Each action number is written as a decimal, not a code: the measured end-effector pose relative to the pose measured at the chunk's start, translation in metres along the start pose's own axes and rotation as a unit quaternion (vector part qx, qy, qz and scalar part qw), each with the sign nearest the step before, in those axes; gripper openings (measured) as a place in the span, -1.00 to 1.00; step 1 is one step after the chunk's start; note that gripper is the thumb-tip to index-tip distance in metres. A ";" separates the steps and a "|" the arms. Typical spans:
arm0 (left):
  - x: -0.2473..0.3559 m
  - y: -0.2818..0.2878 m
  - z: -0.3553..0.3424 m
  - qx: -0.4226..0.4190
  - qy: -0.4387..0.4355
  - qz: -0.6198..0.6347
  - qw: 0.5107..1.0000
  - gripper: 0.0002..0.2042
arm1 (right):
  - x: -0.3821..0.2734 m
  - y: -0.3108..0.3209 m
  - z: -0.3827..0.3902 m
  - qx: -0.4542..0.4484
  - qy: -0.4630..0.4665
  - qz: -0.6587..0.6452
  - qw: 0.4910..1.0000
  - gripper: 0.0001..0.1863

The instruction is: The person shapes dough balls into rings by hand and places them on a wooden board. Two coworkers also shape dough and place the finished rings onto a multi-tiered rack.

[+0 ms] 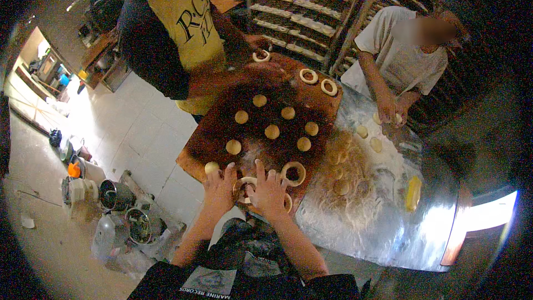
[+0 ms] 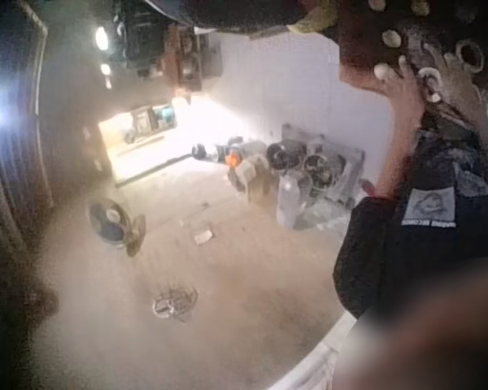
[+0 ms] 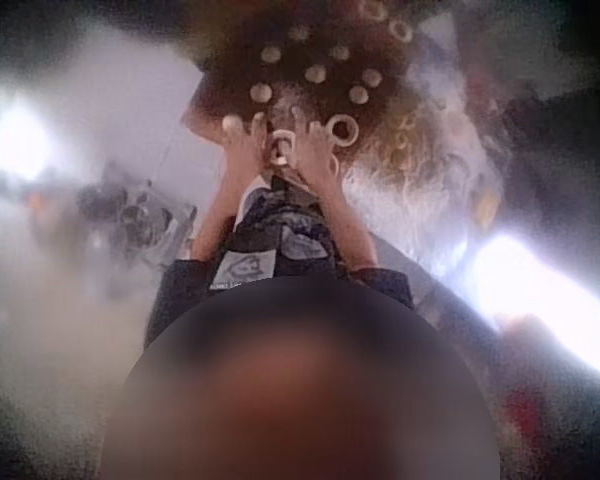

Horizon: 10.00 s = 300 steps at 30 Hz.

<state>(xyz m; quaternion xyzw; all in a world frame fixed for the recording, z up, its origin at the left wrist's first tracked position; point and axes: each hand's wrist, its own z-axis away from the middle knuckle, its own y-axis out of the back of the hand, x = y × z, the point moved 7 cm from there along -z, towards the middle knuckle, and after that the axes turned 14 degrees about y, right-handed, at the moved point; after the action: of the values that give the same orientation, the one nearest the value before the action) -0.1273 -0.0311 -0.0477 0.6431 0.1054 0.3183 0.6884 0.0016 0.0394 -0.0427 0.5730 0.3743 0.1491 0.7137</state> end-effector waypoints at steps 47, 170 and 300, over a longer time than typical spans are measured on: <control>0.350 -0.040 0.143 -0.165 -0.171 0.365 0.900 -0.67 | 0.269 0.147 0.236 0.345 -0.099 -0.190 0.914 -0.21; 0.351 -0.049 0.157 0.175 -0.295 0.193 0.919 -0.45 | 0.273 0.084 0.238 0.225 0.021 -0.653 0.723 -0.45; 0.335 -0.075 0.120 -0.229 -0.115 0.328 0.909 -0.63 | 0.297 0.105 0.220 0.162 -0.180 -0.334 0.911 -0.46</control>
<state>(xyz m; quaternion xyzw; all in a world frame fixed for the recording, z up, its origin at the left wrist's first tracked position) 0.2213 0.0654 -0.0129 0.4981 -0.2668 0.4656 0.6811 0.3804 0.1058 -0.0390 0.5390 0.4281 -0.2667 0.6746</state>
